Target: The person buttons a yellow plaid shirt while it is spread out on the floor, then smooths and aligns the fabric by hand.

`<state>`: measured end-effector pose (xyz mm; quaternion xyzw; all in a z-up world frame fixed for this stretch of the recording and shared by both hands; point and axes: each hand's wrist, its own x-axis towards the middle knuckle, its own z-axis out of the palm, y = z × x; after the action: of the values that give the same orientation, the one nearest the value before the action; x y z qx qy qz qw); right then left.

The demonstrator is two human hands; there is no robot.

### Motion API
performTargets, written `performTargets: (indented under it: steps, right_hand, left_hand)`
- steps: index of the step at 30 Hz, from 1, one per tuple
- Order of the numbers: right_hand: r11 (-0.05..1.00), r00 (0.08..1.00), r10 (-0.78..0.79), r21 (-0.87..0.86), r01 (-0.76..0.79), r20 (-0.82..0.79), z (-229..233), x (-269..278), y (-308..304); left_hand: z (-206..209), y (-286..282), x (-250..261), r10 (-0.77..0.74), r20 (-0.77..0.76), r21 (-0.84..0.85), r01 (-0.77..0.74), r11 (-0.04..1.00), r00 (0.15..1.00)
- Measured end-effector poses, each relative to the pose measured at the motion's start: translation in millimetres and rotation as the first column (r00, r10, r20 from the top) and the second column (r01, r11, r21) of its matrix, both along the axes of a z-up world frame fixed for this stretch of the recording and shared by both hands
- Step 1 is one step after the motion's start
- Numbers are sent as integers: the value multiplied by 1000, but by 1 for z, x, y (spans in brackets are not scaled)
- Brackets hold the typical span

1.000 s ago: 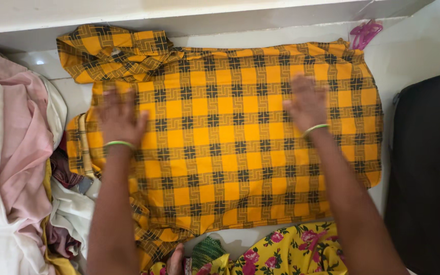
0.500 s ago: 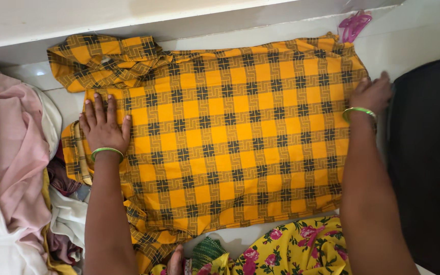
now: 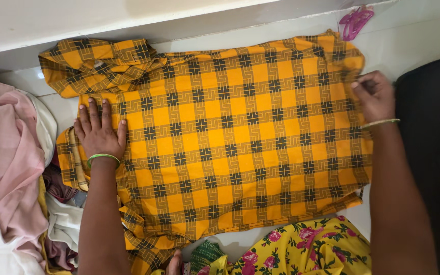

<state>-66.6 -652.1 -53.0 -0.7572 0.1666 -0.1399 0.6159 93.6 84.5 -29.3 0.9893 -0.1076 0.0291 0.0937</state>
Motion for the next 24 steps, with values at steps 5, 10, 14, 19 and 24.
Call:
performTargets:
  steps: [5, 10, 14, 19, 24]
  right_hand:
    - [856, 975, 205, -468, -221, -86, 17, -10, 45]
    - [512, 944, 61, -802, -307, -323, 23, -1, 64]
    - [412, 944, -17, -863, -292, -328, 11, -8, 56]
    - [396, 952, -93, -889, -232, -290, 16, -18, 44]
    - [421, 963, -84, -885, -200, -258, 26, -22, 46]
  left_hand:
    - [2, -2, 0, -5, 6, -11, 5, 1000, 1000]
    - [5, -3, -1, 2, 1, -22, -2, 1000, 1000]
    - [3, -2, -1, -2, -4, -15, 2, 1000, 1000]
    - [2, 0, -2, -10, 1, -5, 10, 1000, 1000]
    - [2, 0, -3, -10, 7, -10, 10, 1000, 1000]
